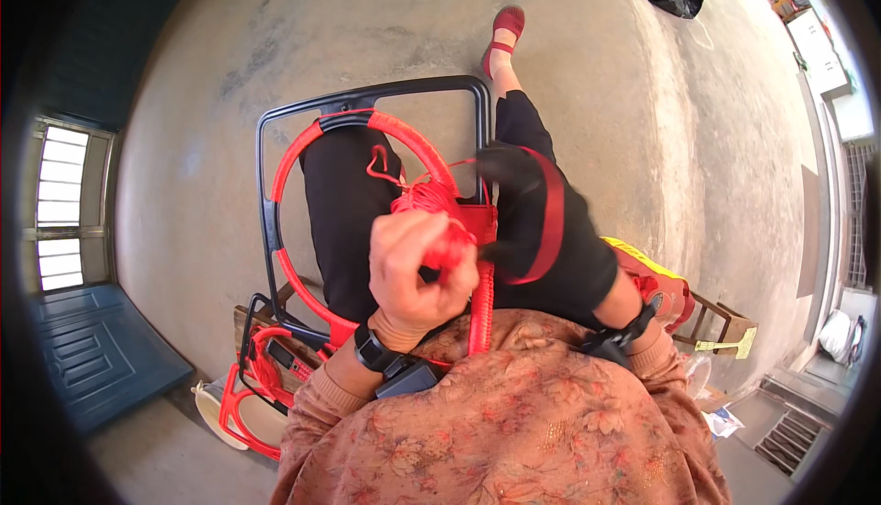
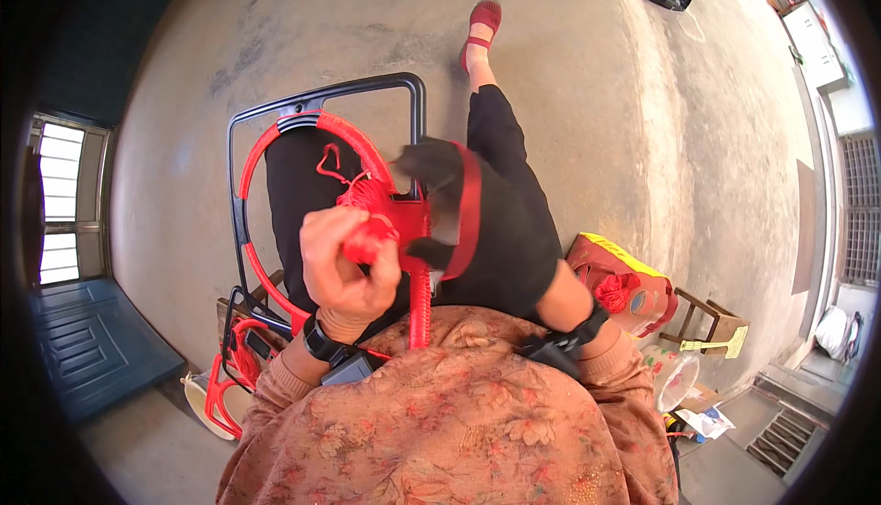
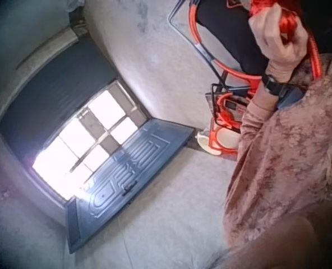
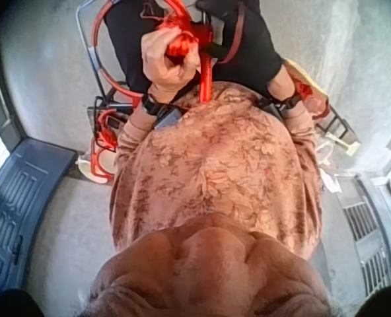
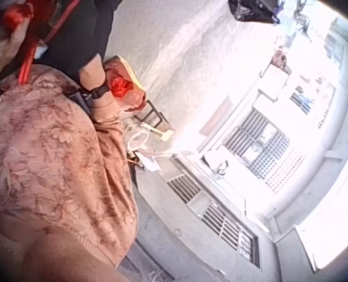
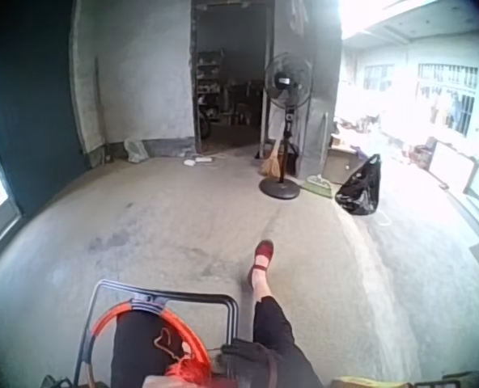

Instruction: The person is wrapping a red cord around the handle of a metal frame.

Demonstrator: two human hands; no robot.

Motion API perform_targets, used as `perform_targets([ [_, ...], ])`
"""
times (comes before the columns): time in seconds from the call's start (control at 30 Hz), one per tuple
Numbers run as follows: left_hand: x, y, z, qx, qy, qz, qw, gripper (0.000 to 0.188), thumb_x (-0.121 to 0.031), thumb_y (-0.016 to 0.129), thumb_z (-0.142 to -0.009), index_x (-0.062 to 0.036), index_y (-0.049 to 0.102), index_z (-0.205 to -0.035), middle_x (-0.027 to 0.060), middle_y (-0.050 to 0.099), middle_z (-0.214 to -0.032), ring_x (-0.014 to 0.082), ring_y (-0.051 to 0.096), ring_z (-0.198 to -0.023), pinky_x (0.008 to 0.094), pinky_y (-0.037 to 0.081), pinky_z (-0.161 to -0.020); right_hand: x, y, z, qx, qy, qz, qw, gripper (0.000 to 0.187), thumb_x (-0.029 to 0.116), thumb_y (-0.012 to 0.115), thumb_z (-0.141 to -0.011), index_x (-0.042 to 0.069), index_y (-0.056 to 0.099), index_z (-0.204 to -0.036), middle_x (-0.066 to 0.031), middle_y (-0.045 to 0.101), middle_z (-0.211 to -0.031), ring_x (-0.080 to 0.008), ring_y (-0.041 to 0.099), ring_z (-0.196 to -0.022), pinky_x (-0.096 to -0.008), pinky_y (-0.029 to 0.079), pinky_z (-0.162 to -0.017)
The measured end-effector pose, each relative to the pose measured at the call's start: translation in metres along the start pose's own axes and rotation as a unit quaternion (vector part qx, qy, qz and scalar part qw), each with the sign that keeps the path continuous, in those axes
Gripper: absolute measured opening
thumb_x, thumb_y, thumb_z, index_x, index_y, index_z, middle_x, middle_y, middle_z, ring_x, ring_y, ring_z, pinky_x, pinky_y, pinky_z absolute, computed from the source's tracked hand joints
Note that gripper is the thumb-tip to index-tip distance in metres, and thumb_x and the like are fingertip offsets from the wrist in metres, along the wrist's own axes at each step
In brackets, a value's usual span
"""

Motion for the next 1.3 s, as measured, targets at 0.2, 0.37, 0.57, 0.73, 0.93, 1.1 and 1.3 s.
perform_targets([
  [0.2,0.03,-0.002,0.005,-0.034,-0.106,0.039,0.993,0.044,-0.007,0.064,-0.078,0.0051,0.05,-0.118,0.0198,0.059,-0.111,0.0341,0.059,-0.097,0.0402,0.047,-0.089,0.013,-0.003,0.006,-0.08,-0.044,-0.035,0.995,0.041,0.007,0.074,-0.068,0.005,0.059,-0.106,-0.011,0.063,-0.104,-0.0299,0.061,-0.099,-0.0387,0.049,-0.086],
  [0.37,0.084,0.043,0.053,0.005,-0.461,0.326,0.825,0.021,-0.005,0.055,-0.094,0.0041,0.053,-0.113,0.0083,0.061,-0.107,0.008,0.056,-0.094,0.0233,0.048,-0.079,-0.011,-0.038,0.012,0.048,0.038,0.247,0.967,0.027,0.01,0.07,-0.073,0.005,0.06,-0.097,-0.0125,0.065,-0.082,-0.0292,0.064,-0.072,-0.035,0.051,-0.069],
  [0.57,0.088,0.049,0.059,0.022,-0.484,0.34,0.806,0.019,-0.007,0.053,-0.096,0.0017,0.054,-0.113,0.0038,0.064,-0.097,0.005,0.057,-0.085,0.0206,0.045,-0.073,-0.171,-0.074,0.106,0.016,0.394,-0.015,0.919,0.019,0.013,0.059,-0.082,0.003,0.061,-0.098,-0.007,0.065,-0.082,-0.0211,0.064,-0.077,-0.0356,0.05,-0.072],
  [0.73,0.093,0.047,0.061,0.03,-0.486,0.32,0.813,0.027,-0.005,0.055,-0.094,0.0028,0.048,-0.119,0.0063,0.064,-0.097,0.007,0.058,-0.085,0.0211,0.047,-0.074,-0.214,-0.075,0.151,-0.211,0.376,-0.358,0.828,0.02,0.01,0.061,-0.081,0.001,0.061,-0.099,-0.0048,0.064,-0.087,-0.0161,0.061,-0.08,-0.0298,0.048,-0.077],
  [0.93,0.081,0.055,0.052,0.031,-0.497,0.37,0.784,0.038,-0.004,0.055,-0.093,0.0044,0.04,-0.127,0.0096,0.064,-0.096,0.0086,0.058,-0.084,0.0217,0.046,-0.075,-0.134,-0.015,0.076,-0.105,0.328,-0.33,0.879,0.038,0.001,0.07,-0.078,0.001,0.061,-0.115,-0.0048,0.066,-0.104,-0.0127,0.061,-0.095,-0.0264,0.047,-0.084],
  [1.1,0.084,0.063,0.061,0.065,-0.518,0.373,0.767,0.041,-0.002,0.054,-0.093,0.0052,0.039,-0.13,0.0104,0.064,-0.097,0.0086,0.058,-0.086,0.0221,0.046,-0.075,-0.075,-0.004,0.029,-0.106,0.166,-0.15,0.969,0.047,-0.001,0.071,-0.072,0.006,0.062,-0.118,-0.011,0.063,-0.118,-0.0194,0.061,-0.107,-0.0316,0.048,-0.087],
  [1.3,0.081,0.061,0.053,0.027,-0.508,0.393,0.766,0.046,-0.002,0.054,-0.093,0.0055,0.035,-0.134,0.0096,0.064,-0.095,0.0081,0.058,-0.087,0.0216,0.045,-0.074,-0.039,-0.001,0.018,-0.035,-0.026,0.016,0.999,0.042,-0.003,0.07,-0.069,0.006,0.064,-0.11,-0.0136,0.058,-0.124,-0.0276,0.062,-0.104,-0.0353,0.052,-0.082],
])
Point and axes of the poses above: each hand's wrist, its own z-axis away from the middle knuckle, its own y-axis out of the palm, x = y × z, the point moved 10 cm from there along -z, towards the middle knuckle
